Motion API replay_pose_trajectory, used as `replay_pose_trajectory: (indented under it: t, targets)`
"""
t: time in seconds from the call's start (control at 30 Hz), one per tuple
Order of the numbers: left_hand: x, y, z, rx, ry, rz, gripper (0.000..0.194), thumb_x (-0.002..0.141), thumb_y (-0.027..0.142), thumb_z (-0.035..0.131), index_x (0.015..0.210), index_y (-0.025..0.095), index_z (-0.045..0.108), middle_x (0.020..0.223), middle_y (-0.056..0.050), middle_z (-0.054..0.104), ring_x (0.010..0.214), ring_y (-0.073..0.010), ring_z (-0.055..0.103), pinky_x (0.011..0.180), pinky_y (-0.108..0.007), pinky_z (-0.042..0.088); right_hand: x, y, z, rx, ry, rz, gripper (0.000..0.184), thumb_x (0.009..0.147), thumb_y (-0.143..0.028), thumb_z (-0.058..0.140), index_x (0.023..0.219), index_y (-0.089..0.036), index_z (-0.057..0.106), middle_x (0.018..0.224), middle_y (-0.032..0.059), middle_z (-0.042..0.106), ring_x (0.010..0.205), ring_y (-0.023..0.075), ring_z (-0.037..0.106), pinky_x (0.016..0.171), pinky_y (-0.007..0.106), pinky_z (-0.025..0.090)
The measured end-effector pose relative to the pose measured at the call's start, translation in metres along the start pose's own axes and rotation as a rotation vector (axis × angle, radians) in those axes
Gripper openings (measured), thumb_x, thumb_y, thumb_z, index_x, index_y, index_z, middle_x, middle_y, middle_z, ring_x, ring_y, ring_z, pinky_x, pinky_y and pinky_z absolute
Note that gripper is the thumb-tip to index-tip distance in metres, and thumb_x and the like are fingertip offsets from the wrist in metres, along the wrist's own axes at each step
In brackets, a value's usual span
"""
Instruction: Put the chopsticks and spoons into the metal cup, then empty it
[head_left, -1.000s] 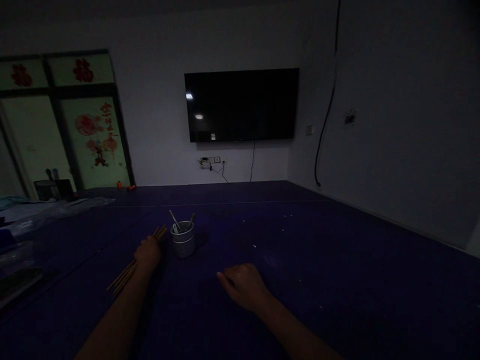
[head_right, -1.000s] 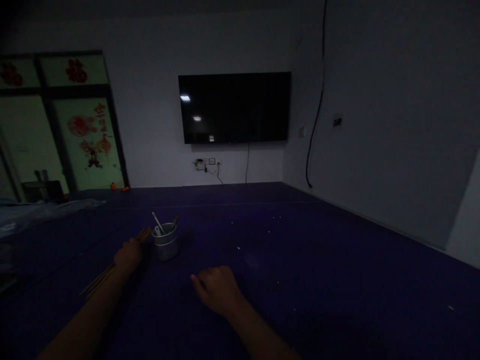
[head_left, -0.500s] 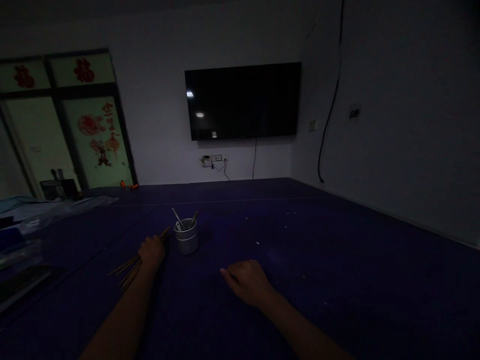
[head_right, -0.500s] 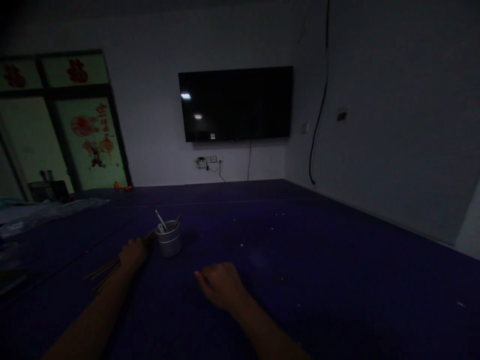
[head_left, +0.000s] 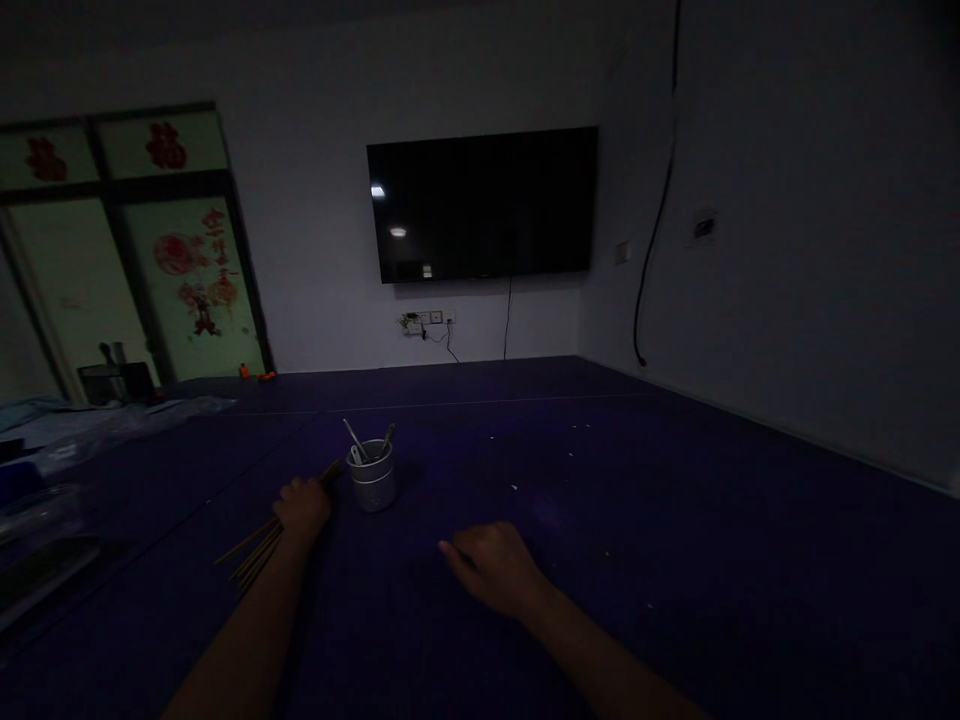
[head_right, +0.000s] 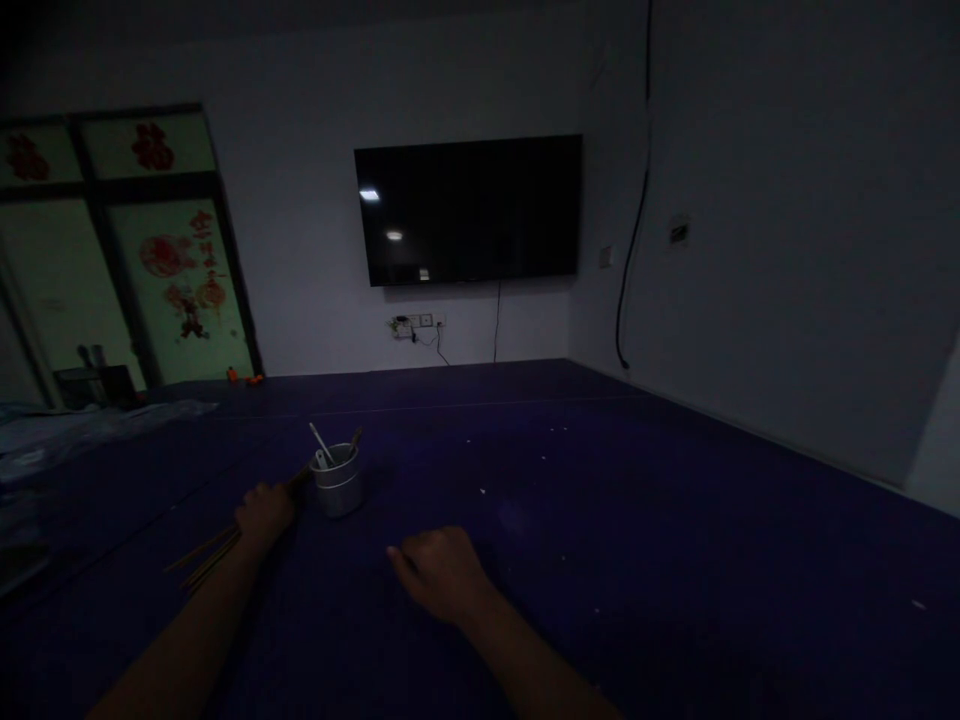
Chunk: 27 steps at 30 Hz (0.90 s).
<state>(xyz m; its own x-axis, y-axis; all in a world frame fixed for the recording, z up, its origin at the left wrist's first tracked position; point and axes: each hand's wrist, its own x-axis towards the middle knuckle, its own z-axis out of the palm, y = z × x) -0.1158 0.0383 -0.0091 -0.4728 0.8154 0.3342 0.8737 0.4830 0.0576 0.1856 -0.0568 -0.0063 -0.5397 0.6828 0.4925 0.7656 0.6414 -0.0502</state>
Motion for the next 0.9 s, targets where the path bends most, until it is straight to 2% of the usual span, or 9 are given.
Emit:
replay_pose_trajectory:
  t: [0.27,0.5,0.7,0.9]
  targets:
    - [-0.0013,0.0016,0.0055,-0.005,0.003,-0.001,0.043,0.083,0.02,0.028,0.109,0.01,0.06,0.108,-0.021,0.055,0.104,-0.0316,0.049,0.077,-0.044,0.039,0.0008,-0.0026,-0.0043,0.0,-0.028,0.016,0.046,0.094,-0.038,0.033,0.069,-0.017,0.065,0.067,0.003,0.069,0.059,0.012,0.062,0.052,0.022,0.029]
    - [-0.0042,0.0068,0.0017,-0.058,-0.025,-0.052,0.047,0.083,0.018,0.024,0.117,0.006,0.054,0.113,-0.024,0.055,0.106,-0.0328,0.047,0.078,-0.045,0.038,0.0013,-0.0027,-0.0033,-0.013,-0.043,0.013,0.045,0.094,-0.038,0.033,0.07,-0.018,0.064,0.07,0.0034,0.069,0.061,0.0129,0.063,0.051,0.023,0.028]
    - [-0.0065,0.008,0.0031,-0.114,0.002,-0.059,0.048,0.084,0.02,0.023,0.12,0.004,0.051,0.114,-0.024,0.054,0.11,-0.0335,0.046,0.081,-0.048,0.038,0.0016,-0.0032,-0.005,-0.022,-0.058,0.008,0.044,0.094,-0.038,0.034,0.069,-0.018,0.064,0.069,0.0025,0.069,0.059,0.0115,0.062,0.05,0.025,0.027]
    - [-0.008,0.0089,0.0018,-0.139,-0.004,-0.09,0.049,0.08,0.018,0.028,0.124,0.004,0.047,0.114,-0.024,0.054,0.113,-0.0325,0.046,0.083,-0.047,0.038,0.0013,-0.0032,-0.0037,-0.002,-0.054,0.011,0.049,0.095,-0.04,0.03,0.069,-0.017,0.064,0.069,0.0042,0.069,0.06,0.0122,0.062,0.051,0.025,0.028]
